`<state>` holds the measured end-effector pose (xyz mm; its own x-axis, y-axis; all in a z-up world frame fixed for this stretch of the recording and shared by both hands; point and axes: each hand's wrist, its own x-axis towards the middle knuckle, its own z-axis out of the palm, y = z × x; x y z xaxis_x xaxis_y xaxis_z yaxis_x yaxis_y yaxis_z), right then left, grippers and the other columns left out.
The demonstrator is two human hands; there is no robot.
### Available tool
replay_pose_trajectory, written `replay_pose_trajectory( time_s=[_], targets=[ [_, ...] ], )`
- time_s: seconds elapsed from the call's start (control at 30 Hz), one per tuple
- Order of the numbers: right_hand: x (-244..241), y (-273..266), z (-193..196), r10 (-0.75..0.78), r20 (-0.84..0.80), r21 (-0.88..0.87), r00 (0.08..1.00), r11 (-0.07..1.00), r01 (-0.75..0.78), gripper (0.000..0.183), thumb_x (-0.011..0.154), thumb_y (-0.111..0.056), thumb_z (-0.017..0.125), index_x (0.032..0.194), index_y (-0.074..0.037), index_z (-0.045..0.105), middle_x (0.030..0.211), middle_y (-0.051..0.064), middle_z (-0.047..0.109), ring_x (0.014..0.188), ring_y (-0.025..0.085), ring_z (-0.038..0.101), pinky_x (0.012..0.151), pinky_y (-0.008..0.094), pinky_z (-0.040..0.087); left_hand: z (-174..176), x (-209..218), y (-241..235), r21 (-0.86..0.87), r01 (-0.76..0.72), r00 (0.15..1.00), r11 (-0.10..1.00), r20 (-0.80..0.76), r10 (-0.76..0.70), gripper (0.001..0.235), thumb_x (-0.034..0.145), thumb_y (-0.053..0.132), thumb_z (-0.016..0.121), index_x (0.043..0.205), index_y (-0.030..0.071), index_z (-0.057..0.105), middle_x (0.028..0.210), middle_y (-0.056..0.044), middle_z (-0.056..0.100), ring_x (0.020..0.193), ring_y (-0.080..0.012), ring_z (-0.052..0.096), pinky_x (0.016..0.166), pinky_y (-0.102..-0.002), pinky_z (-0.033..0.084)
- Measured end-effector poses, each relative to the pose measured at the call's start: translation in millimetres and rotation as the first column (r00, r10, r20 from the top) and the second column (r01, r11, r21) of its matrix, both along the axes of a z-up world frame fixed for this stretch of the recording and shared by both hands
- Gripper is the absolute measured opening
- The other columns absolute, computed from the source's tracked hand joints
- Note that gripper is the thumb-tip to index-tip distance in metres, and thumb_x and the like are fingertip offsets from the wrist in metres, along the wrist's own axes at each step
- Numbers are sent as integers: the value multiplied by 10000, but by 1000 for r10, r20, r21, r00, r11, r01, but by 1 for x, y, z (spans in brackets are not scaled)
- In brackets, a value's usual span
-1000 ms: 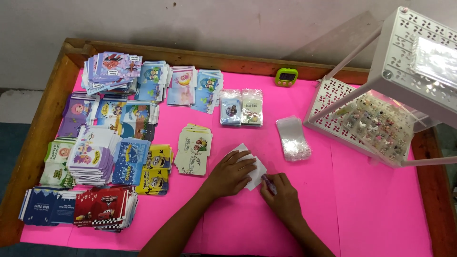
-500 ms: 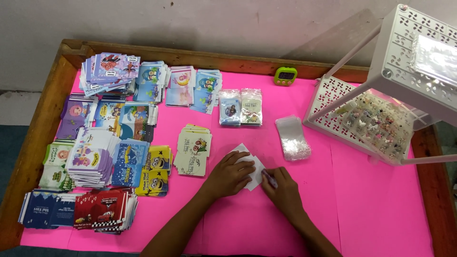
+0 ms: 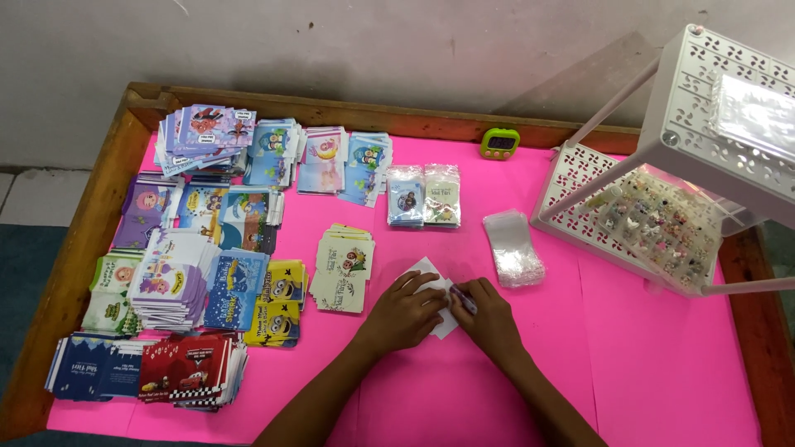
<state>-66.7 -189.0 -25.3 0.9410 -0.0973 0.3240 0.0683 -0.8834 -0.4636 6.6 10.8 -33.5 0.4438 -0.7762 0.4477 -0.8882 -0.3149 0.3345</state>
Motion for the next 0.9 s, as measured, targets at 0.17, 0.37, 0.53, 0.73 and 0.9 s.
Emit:
replay_pose_trajectory(
  time_s=[0.17, 0.37, 0.53, 0.73, 0.9],
  targets=[
    [18, 5, 1, 12, 0, 49, 1000, 999, -12, 161, 899, -247, 738, 996, -120, 712, 840, 37, 659, 807, 246, 746, 668, 356, 630, 4, 2, 0, -6, 5, 1000, 1000, -11, -5, 235, 922, 283, 730, 1118, 155, 752, 1160, -19, 732, 1361, -252, 545, 1150, -468, 410],
    [-3, -1, 6, 9, -46, 26, 999, 1000, -7, 194, 891, -289, 743, 1009, -139, 708, 837, 36, 664, 818, 254, 746, 671, 379, 636, 9, 2, 1, 28, -8, 999, 1000, -38, 9, 239, 922, 300, 726, 1117, 165, 751, 1144, -12, 731, 1365, -255, 541, 1150, -473, 403],
    [-41, 6, 18, -32, -117, 124, 993, 991, 46, 159, 907, -203, 734, 1032, -122, 680, 934, 5, 666, 744, 163, 665, 581, 340, 562, 26, 3, 4, -62, 58, 998, 996, -25, -59, 192, 923, 179, 689, 1100, 104, 692, 1193, -44, 694, 1305, -322, 558, 1092, -477, 424],
    [-64, 40, 5, -55, -72, 44, 996, 997, 58, 161, 888, -195, 708, 1030, -137, 660, 949, 35, 641, 706, 233, 675, 521, 419, 551, 18, 4, 3, -123, 60, 998, 991, -21, -63, 161, 1000, 144, 620, 1120, 95, 717, 1163, -34, 707, 1280, -336, 578, 1078, -483, 443],
    [-60, 32, 18, 163, -162, 281, 973, 953, -113, 170, 877, -222, 781, 1014, -164, 698, 968, -21, 678, 724, 142, 697, 621, 314, 574, 14, 4, 3, -93, 77, 996, 993, -39, -81, 151, 993, 141, 642, 1116, 75, 699, 1223, -62, 699, 1323, -339, 560, 1098, -502, 436]
  ],
)
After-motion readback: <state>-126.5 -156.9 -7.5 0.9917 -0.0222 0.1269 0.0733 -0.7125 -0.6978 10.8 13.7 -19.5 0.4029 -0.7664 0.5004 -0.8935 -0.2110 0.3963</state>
